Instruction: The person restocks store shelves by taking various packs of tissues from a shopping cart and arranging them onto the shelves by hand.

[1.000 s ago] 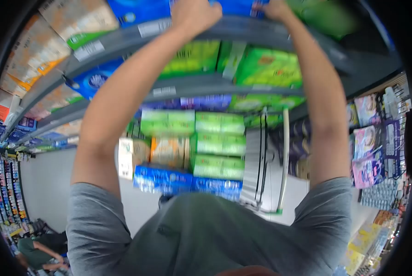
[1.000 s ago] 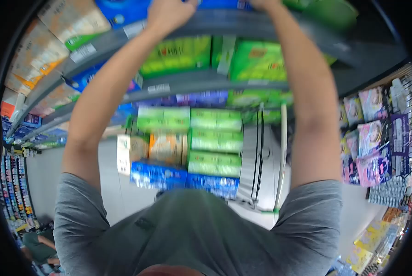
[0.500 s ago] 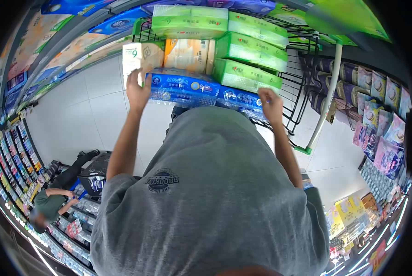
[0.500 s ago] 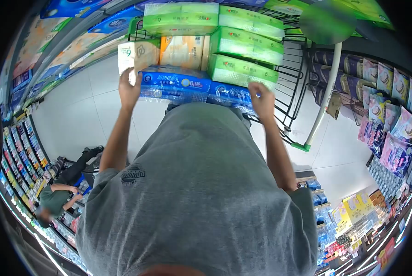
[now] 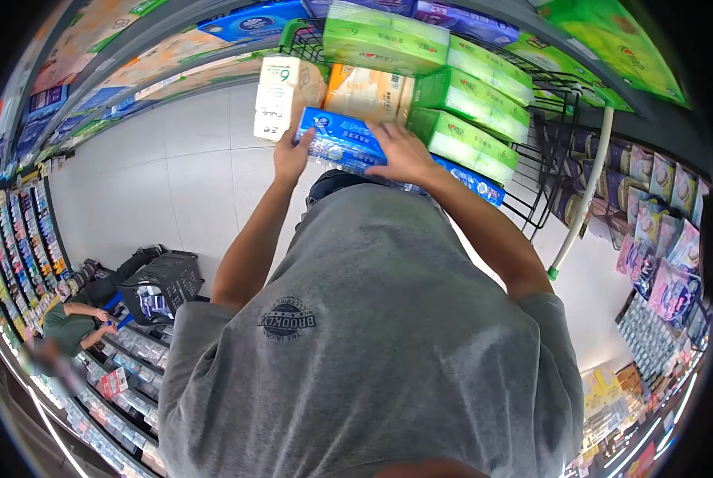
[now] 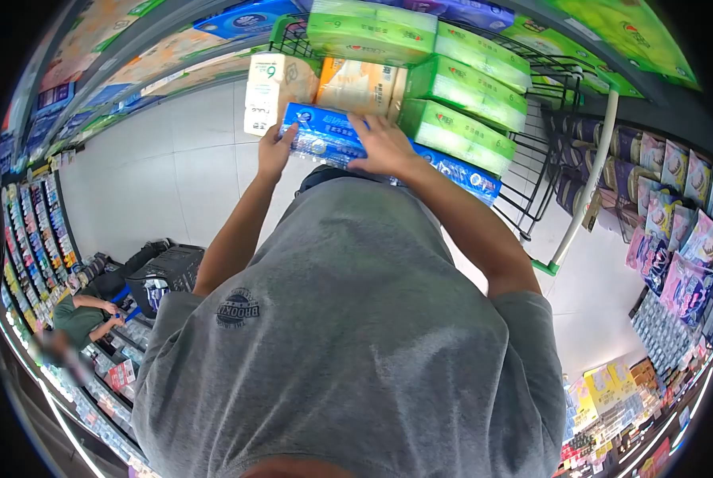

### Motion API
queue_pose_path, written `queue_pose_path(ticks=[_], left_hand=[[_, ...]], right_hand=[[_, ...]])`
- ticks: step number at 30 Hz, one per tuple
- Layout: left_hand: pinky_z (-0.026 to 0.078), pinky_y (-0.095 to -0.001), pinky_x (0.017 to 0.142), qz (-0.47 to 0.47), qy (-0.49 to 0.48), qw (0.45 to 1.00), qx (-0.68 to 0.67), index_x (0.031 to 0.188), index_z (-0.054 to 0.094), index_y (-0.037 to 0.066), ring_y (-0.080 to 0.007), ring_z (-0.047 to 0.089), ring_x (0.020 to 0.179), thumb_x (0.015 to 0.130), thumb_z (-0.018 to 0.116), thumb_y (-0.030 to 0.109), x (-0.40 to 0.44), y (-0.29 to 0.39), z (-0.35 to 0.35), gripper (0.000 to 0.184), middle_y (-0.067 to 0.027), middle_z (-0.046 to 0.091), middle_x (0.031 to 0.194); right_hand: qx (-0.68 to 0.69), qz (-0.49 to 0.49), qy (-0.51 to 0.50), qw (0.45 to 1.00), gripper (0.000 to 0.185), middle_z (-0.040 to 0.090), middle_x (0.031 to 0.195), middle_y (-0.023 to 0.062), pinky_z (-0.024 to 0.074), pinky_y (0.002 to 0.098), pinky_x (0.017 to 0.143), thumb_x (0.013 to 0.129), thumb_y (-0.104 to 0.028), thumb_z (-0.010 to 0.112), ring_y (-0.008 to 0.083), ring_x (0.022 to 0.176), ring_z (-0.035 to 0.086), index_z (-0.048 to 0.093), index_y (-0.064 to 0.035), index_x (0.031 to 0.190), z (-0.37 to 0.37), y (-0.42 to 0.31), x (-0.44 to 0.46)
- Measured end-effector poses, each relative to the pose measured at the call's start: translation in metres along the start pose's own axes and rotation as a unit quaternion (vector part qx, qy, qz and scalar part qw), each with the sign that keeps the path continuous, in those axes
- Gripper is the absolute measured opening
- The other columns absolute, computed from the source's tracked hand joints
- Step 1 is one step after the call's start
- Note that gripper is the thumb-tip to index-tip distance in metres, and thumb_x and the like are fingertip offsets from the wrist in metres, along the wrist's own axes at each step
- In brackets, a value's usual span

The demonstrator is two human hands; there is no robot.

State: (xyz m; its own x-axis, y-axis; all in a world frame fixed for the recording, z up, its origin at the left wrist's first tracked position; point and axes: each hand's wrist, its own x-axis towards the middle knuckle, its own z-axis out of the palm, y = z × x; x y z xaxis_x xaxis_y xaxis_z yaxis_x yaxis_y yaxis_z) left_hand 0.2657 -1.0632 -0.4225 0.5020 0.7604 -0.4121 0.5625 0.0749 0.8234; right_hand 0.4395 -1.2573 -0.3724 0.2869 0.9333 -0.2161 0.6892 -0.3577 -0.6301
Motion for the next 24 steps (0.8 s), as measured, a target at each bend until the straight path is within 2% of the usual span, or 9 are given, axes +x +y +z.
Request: queue_pose_path(ticks=[2, 5, 9, 11, 15, 18, 20, 23, 24], left_hand=[[0.045, -0.0245, 0.062, -0.025, 0.015, 0.999, 0.026, 0.106, 0.061, -0.006, -0.0097, 0.057, 0.070, 0.086, 0.068, 0.027, 0.005, 0.003, 0.003, 0.040, -0.0063, 0.065, 0.083], [0.046, -0.0258, 0.061, -0.043, 0.004, 0.999, -0.017, 0.105, 0.061, -0.006, -0.0112, 0.058, 0.068, 0.083, 0.071, 0.028, 0.012, 0.015, 0.007, 0.041, -0.0069, 0.065, 0.081], [0.049, -0.0270, 0.066, -0.043, -0.023, 0.999, 0.010, 0.106, 0.062, -0.004, -0.0142, 0.061, 0.071, 0.084, 0.069, 0.031, 0.018, 0.031, 0.000, 0.042, -0.0072, 0.065, 0.084], [0.052, -0.0310, 0.074, -0.138, -0.063, 0.985, -0.081, 0.108, 0.061, -0.001, -0.0168, 0.062, 0.084, 0.088, 0.062, 0.037, 0.016, 0.040, -0.006, 0.043, -0.0097, 0.064, 0.095], [0.052, -0.0368, 0.081, -0.159, -0.079, 0.954, -0.241, 0.112, 0.058, -0.001, -0.0210, 0.058, 0.098, 0.093, 0.052, 0.041, 0.019, 0.028, -0.025, 0.046, -0.0130, 0.060, 0.108], [0.045, -0.0419, 0.095, -0.138, -0.102, 0.940, -0.296, 0.118, 0.052, -0.006, -0.0266, 0.050, 0.113, 0.096, 0.043, 0.039, 0.020, 0.033, -0.042, 0.050, -0.0181, 0.054, 0.119], [0.045, -0.0429, 0.096, -0.137, -0.092, 0.940, -0.297, 0.120, 0.050, -0.006, -0.0271, 0.049, 0.114, 0.096, 0.043, 0.037, 0.022, 0.039, -0.049, 0.050, -0.0186, 0.053, 0.120], [0.043, -0.0451, 0.097, -0.136, -0.079, 0.944, -0.291, 0.132, 0.038, -0.005, -0.0292, 0.046, 0.119, 0.096, 0.042, 0.035, 0.026, 0.047, -0.050, 0.054, -0.0198, 0.048, 0.127], [0.043, -0.0454, 0.097, -0.152, -0.108, 0.934, -0.305, 0.135, 0.034, -0.004, -0.0298, 0.045, 0.120, 0.096, 0.041, 0.039, 0.027, 0.052, -0.048, 0.058, -0.0203, 0.045, 0.130]], right_hand=[[-0.087, 0.007, -0.031, 0.996, 0.110, 0.042, 0.131, 0.0229, 0.0340, 0.0514, 0.103, 0.062, -0.045, 0.080, 0.0406, 0.121, 0.043, 0.020, -0.0079, 0.146, 0.021, -0.014, 0.020], [-0.096, 0.074, -0.037, 0.992, 0.123, 0.040, 0.131, 0.0256, 0.0309, 0.0525, 0.105, 0.055, -0.048, 0.083, 0.0445, 0.121, 0.041, 0.012, -0.0094, 0.147, 0.027, -0.018, 0.033], [-0.143, 0.112, -0.017, 0.983, 0.117, 0.041, 0.129, 0.0252, 0.0329, 0.0534, 0.103, 0.056, -0.040, 0.081, 0.0459, 0.120, 0.041, 0.014, -0.0108, 0.147, 0.030, -0.020, 0.042], [-0.131, 0.122, -0.020, 0.984, 0.114, 0.042, 0.128, 0.0251, 0.0340, 0.0525, 0.102, 0.056, -0.038, 0.080, 0.0447, 0.120, 0.042, 0.016, -0.0117, 0.147, 0.024, -0.023, 0.045], [-0.080, 0.115, -0.029, 0.990, 0.109, 0.046, 0.124, 0.0245, 0.0376, 0.0499, 0.099, 0.055, -0.034, 0.079, 0.0413, 0.117, 0.046, 0.022, -0.0140, 0.145, 0.003, -0.017, 0.049], [-0.055, 0.083, 0.047, 0.994, 0.102, 0.050, 0.119, 0.0236, 0.0398, 0.0465, 0.097, 0.053, -0.031, 0.079, 0.0392, 0.110, 0.051, 0.032, -0.0129, 0.142, -0.017, -0.028, 0.048], [-0.015, 0.079, 0.094, 0.992, 0.095, 0.054, 0.115, 0.0223, 0.0404, 0.0440, 0.097, 0.052, -0.028, 0.080, 0.0382, 0.109, 0.053, 0.041, -0.0119, 0.137, -0.051, -0.051, 0.047], [-0.010, 0.058, 0.117, 0.991, 0.094, 0.054, 0.117, 0.0214, 0.0404, 0.0431, 0.098, 0.052, -0.023, 0.080, 0.0382, 0.110, 0.052, 0.042, -0.0116, 0.137, -0.102, -0.081, 0.040], [-0.020, -0.005, 0.169, 0.985, 0.091, 0.056, 0.110, 0.0210, 0.0421, 0.0431, 0.094, 0.052, -0.027, 0.078, 0.0373, 0.105, 0.054, 0.044, -0.0094, 0.135, -0.114, -0.082, 0.037]])
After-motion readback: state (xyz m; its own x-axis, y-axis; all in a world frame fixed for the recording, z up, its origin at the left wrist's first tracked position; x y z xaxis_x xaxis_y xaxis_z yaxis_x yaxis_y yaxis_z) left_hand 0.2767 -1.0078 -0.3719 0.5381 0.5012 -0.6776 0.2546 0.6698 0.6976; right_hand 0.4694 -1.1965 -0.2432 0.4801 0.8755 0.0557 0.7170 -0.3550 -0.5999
